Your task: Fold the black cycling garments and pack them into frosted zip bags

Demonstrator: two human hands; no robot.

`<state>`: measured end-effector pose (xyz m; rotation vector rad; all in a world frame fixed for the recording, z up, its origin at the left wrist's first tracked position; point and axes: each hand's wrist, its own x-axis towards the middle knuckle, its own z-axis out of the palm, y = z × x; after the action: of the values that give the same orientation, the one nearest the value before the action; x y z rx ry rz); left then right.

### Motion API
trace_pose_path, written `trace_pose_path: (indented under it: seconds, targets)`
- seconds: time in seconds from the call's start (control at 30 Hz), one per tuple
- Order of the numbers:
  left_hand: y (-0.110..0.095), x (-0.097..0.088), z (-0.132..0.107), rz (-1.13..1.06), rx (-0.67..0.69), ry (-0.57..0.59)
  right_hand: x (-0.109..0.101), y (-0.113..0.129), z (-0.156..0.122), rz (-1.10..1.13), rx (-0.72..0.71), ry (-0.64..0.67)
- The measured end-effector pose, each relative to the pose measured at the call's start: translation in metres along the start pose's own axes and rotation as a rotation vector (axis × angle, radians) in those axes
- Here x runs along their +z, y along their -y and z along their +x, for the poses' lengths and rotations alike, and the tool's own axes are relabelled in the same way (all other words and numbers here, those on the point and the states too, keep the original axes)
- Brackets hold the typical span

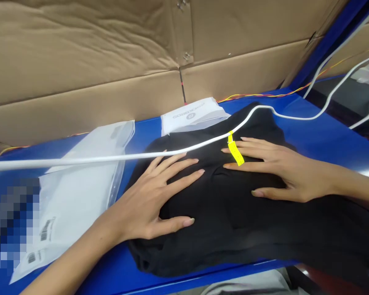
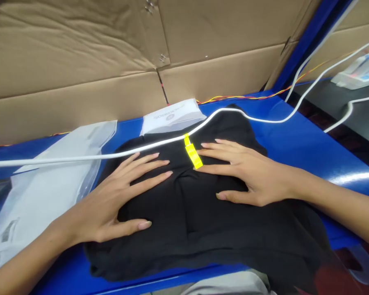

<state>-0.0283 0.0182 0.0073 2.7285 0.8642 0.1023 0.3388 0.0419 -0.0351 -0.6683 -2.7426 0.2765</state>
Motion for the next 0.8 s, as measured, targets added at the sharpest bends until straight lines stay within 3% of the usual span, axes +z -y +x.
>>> trace_pose_path:
  seconds: [0.23, 0.5, 0.67, 0.8]
  targets:
    - [0.002, 0.005, -0.005, 0.018, 0.032, -0.081, 0.001, 0.006, 0.007, -0.114, -0.025, 0.008]
    - [0.003, 0.008, -0.009, 0.045, 0.143, -0.401, -0.006, 0.013, 0.01, -0.166, -0.021, 0.021]
    - [-0.003, -0.005, -0.011, -0.125, 0.23, -0.275, -0.009, 0.012, 0.007, -0.124, -0.061, -0.052]
    - [-0.012, -0.013, -0.008, -0.133, 0.24, -0.154, -0.018, 0.019, 0.005, 0.049, -0.103, -0.127]
